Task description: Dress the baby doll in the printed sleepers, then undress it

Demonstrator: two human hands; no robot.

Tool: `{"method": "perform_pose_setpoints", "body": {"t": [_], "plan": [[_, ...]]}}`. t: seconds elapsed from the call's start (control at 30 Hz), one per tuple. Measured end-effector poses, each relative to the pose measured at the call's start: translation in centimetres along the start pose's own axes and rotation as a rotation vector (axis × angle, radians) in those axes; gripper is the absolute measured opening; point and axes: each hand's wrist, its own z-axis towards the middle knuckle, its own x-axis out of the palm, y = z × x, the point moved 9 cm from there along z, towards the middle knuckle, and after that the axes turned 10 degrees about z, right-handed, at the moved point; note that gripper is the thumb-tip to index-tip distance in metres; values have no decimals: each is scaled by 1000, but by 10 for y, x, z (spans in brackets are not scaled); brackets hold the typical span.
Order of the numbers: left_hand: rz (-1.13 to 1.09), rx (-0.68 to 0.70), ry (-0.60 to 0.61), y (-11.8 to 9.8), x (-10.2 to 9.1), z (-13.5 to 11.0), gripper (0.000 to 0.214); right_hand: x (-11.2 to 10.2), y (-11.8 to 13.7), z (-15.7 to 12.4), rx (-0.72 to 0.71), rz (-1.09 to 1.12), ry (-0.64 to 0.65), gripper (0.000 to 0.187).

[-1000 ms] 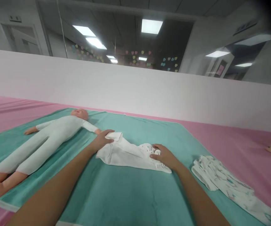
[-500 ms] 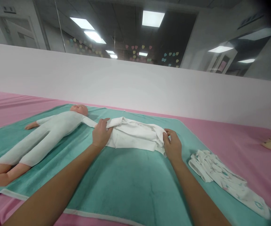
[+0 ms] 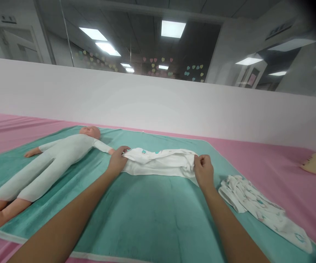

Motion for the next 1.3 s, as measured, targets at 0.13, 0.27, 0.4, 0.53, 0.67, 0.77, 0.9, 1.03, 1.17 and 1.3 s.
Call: {"method": "perform_pose_setpoints", "body": {"t": [0.13, 0.27, 0.4, 0.53, 0.67, 0.77, 0.9, 1.03, 1.17, 1.3], "plan": [[-165, -28, 355, -5, 24, -6, 31, 20, -10, 1, 27, 104, 154, 29], [-462, -150, 550, -13, 25, -20, 33, 42, -8, -4, 67, 108, 475, 39], [-721, -300, 573, -15, 22, -27, 29, 56, -8, -22, 59, -85, 827, 26], [-883, -460, 566, -4, 28, -31, 32, 50, -5, -22, 56, -92, 799, 32], [-1060, -492, 569, 1, 25, -30, 28, 38, 4, -13, 209, 279, 609, 32], [-1111, -479, 584, -5, 18, -31, 26, 36, 8, -13, 364, 599, 570, 32], [-1115, -434, 626, -26, 16, -34, 31, 36, 1, -12, 422, 660, 547, 32], [-1081, -451, 570, -30, 22, -31, 41, 38, -22, -10, 450, 529, 476, 34], [-937, -570, 433, -4, 25, -31, 48, 31, -29, 2, 287, 338, 346, 39], [-928, -535, 451, -2, 26, -33, 55, 32, -28, 6, 228, 280, 321, 40]]}}
